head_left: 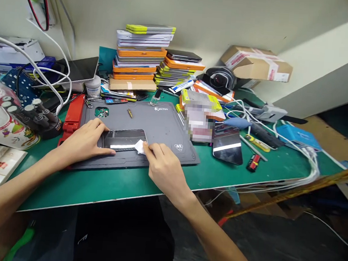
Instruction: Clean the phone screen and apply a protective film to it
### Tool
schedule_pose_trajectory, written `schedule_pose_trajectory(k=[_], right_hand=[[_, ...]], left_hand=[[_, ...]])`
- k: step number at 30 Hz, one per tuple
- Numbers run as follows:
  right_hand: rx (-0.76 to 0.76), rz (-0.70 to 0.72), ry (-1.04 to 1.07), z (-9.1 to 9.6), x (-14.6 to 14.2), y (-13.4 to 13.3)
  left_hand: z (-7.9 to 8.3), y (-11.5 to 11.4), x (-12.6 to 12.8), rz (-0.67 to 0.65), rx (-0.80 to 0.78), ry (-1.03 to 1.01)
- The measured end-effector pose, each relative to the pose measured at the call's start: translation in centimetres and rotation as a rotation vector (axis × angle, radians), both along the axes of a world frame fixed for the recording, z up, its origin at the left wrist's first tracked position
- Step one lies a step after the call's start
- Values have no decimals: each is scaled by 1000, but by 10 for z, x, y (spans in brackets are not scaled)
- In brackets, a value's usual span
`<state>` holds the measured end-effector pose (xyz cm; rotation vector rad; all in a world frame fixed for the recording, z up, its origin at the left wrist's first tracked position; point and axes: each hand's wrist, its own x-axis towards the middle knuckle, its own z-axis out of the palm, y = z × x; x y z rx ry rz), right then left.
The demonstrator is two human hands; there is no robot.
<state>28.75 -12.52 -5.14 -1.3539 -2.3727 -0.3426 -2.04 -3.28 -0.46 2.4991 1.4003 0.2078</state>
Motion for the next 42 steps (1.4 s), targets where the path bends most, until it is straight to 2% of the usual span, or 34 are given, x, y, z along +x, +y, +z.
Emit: schedule_pose_trajectory(k=[4, 7, 12, 15, 19, 24, 28, 30, 32, 35, 42], right_hand=[[11, 22, -13, -1, -1, 0], [6, 1, -6, 3, 10, 15], [-11, -2, -18, 22, 45, 66], [-49, 93, -64, 36, 58, 101], [-52, 233, -79, 48, 48, 133], [-64, 474, -35, 48, 33, 140], [-164, 585, 159, 41, 51, 140], [-237, 560, 225, 38, 62, 140], [-296, 515, 248, 37, 68, 139], [-369, 437, 303, 36, 66, 135], [-702, 270, 584, 37, 53, 128]], left_hand=[[-3, 1, -1, -11, 10, -7], [-3, 2, -4, -56, 30, -20], [-1, 2, -3, -317, 188, 4], [-1, 3, 5, -404, 230, 61], [1, 10, 27, -393, 255, 75], [11, 30, 54, -434, 223, 98], [15, 44, 60, -505, 147, 74], [13, 48, 57, -490, 93, 26], [9, 50, 52, -387, -18, -86], [6, 49, 50, -247, -135, -148], [12, 37, 64, -155, -166, -88]])
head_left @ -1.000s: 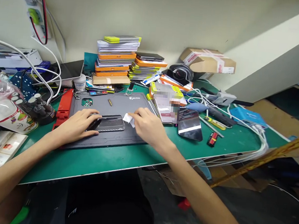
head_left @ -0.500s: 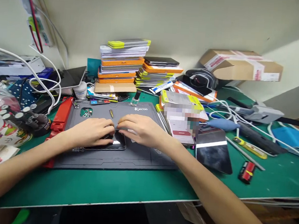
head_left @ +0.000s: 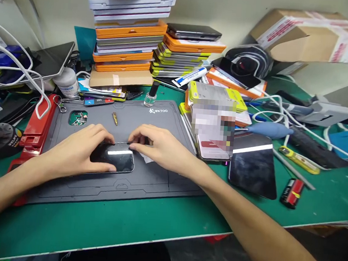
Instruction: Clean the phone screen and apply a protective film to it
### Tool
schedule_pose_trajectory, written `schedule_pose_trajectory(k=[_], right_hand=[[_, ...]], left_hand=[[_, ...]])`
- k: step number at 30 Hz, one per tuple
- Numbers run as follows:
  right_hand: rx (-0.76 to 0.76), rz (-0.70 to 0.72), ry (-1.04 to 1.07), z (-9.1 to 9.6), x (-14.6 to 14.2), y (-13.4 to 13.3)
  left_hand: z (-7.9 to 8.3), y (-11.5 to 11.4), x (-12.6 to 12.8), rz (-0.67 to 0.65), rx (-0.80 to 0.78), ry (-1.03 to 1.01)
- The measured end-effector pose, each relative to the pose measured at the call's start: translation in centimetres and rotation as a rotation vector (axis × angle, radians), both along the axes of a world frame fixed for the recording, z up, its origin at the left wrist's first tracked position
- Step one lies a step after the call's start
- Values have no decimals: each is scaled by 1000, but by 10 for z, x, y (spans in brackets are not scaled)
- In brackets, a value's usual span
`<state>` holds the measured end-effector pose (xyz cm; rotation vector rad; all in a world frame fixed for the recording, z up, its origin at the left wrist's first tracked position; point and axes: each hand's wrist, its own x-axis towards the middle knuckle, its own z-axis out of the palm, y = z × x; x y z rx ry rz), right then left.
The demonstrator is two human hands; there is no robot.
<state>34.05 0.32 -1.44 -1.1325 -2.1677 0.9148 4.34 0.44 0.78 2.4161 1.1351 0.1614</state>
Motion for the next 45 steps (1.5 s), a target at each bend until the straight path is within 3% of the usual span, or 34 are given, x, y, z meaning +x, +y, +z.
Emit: schedule_pose_trajectory(k=[4, 14, 24, 29, 37, 45], right_hand=[[-95, -52, 39, 2, -3, -2], [-80, -148, 26, 0, -15, -10], [-269, -286, -49, 14, -27, -12], [-335, -229, 17, 18, -21, -7], [-574, -156, 188, 25, -6, 1], [-709, -119, 346, 20, 0, 6]], left_hand=[[-1, -9, 3, 2, 77, 40], [-4, -9, 4, 6, 92, 57], [-1, -11, 9, 20, 94, 90], [-2, -10, 9, 19, 109, 100], [-4, -10, 6, 21, 118, 102], [-4, -9, 6, 30, 108, 115]])
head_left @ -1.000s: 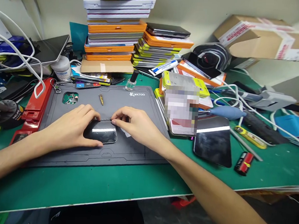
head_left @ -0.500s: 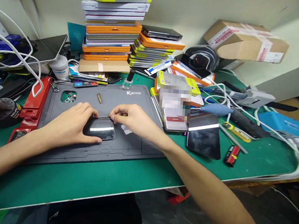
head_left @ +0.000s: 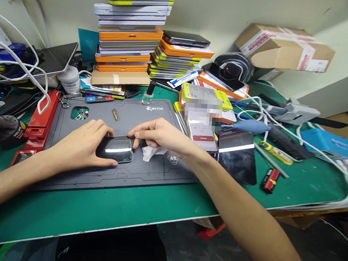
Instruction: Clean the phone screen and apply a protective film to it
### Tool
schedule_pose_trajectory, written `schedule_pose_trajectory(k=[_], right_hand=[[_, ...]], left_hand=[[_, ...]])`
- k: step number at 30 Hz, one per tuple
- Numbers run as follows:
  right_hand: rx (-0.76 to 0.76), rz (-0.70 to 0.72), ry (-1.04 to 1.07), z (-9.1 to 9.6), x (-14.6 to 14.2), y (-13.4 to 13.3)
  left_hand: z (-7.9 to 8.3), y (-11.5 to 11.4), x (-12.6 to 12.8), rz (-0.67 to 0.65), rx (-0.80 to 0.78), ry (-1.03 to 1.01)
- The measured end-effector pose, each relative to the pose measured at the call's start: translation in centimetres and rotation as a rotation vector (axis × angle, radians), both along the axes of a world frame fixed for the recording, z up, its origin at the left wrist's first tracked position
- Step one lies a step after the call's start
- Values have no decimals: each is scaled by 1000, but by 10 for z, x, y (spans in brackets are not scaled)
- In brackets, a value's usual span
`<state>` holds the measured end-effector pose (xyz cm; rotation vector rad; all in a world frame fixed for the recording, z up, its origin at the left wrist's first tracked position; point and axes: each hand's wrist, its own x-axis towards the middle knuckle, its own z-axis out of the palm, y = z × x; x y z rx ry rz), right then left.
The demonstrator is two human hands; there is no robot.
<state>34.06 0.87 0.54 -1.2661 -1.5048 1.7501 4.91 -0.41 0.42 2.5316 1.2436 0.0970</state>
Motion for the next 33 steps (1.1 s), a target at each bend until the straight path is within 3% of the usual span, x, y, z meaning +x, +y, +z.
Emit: schedule_pose_trajectory(k=[9, 33], right_hand=[[-136, 13, 93, -7, 3, 6], [-133, 8, 78, -7, 4, 4]], left_hand=[[1, 0, 2, 2, -13, -6], [3, -1, 4, -12, 1, 26]])
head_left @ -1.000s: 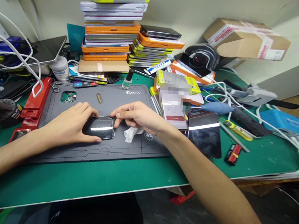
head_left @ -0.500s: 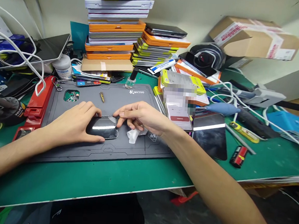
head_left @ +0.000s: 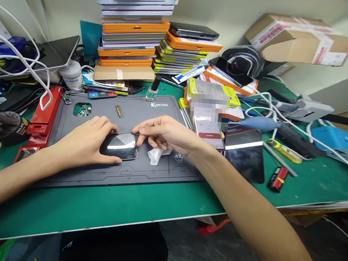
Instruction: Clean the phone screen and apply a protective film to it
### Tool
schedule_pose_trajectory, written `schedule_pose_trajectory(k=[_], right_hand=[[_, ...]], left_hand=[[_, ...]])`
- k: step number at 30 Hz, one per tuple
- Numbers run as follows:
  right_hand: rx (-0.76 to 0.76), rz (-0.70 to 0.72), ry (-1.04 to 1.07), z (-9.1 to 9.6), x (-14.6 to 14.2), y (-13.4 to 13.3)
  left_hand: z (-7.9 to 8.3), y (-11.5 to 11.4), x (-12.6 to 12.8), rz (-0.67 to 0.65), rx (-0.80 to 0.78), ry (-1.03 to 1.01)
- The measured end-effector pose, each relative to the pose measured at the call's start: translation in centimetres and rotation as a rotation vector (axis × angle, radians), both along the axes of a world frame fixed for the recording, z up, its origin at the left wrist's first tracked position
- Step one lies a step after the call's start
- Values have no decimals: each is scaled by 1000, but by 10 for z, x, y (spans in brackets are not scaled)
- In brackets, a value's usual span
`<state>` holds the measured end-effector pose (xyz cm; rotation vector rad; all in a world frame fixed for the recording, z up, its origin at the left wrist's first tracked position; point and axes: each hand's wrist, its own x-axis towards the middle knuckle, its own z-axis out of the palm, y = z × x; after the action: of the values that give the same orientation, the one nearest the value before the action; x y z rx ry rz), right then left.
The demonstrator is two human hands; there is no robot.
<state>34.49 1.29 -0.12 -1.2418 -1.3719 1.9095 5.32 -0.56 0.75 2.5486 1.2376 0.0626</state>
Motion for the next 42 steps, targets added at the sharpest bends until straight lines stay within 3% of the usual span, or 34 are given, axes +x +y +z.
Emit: schedule_pose_trajectory(k=[23, 42], right_hand=[[12, -1, 7, -1, 1, -1], [82, 29, -46, -1, 0, -2]], left_hand=[[-1, 0, 0, -29, 53, 10], [-4, -1, -4, -152, 201, 98]])
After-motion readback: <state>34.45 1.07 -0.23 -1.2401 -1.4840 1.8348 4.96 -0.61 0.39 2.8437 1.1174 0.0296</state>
